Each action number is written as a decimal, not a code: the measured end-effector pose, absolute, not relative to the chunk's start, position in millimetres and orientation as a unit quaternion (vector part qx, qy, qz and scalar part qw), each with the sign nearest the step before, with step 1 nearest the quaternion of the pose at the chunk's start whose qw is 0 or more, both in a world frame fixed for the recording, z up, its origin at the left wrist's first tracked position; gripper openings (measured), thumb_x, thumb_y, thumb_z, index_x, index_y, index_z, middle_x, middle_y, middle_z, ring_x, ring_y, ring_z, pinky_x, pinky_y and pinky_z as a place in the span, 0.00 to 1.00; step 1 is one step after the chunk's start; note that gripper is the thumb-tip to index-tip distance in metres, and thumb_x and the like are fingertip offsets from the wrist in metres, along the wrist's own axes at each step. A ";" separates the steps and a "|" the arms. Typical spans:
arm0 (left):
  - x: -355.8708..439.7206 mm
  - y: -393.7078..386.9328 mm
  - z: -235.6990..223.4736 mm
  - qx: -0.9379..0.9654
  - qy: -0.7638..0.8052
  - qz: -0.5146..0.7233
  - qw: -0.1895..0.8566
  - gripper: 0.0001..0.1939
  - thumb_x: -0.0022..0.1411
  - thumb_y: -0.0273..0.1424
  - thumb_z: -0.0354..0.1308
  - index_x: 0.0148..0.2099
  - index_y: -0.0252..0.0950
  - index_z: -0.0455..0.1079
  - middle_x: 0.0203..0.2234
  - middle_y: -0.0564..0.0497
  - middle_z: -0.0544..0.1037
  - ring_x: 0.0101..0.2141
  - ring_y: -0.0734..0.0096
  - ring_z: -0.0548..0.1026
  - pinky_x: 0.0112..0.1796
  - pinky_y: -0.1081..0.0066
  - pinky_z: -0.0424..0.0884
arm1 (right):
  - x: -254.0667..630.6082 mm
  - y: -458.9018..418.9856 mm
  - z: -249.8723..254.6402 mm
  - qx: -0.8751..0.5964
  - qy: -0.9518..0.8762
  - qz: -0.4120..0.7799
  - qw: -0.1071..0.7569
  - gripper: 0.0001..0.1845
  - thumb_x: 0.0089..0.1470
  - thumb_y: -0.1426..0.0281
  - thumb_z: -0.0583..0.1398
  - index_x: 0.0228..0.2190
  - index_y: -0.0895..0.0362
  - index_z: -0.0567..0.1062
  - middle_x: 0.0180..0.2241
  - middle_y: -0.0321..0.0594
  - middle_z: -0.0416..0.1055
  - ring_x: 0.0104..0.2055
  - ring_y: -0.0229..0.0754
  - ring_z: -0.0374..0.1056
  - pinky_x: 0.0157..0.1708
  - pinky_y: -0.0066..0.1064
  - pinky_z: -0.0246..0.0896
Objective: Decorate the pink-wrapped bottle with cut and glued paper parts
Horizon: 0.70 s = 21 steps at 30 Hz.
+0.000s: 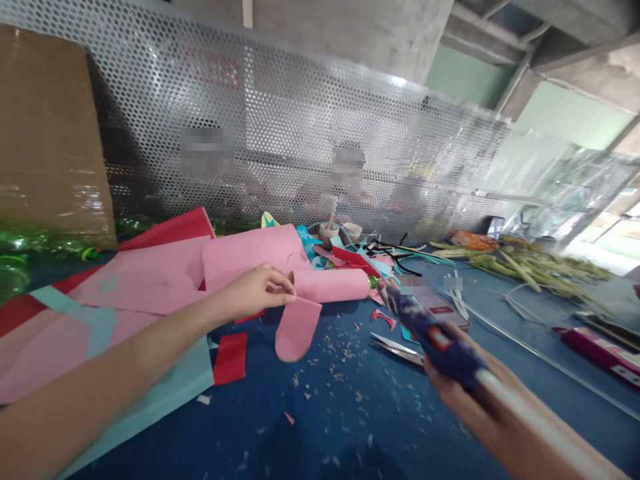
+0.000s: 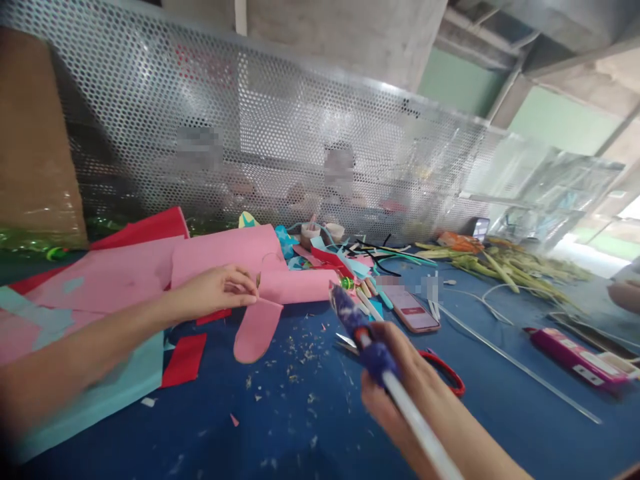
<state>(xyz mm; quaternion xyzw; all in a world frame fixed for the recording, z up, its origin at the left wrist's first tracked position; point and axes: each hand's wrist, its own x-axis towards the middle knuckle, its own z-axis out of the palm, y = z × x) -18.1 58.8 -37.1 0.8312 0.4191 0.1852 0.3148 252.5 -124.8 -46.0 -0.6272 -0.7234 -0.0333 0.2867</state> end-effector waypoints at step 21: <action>-3.7 50.5 -96.6 0.835 0.386 0.288 0.266 0.05 0.53 0.25 0.61 0.31 0.39 0.77 0.61 0.48 0.58 0.59 0.54 0.60 0.59 0.56 0.55 | 196.5 -47.3 -66.9 -0.583 -0.708 0.268 0.293 0.20 0.57 0.53 0.49 0.25 0.54 0.65 0.18 0.31 0.57 0.21 0.37 0.53 0.21 0.28 0.53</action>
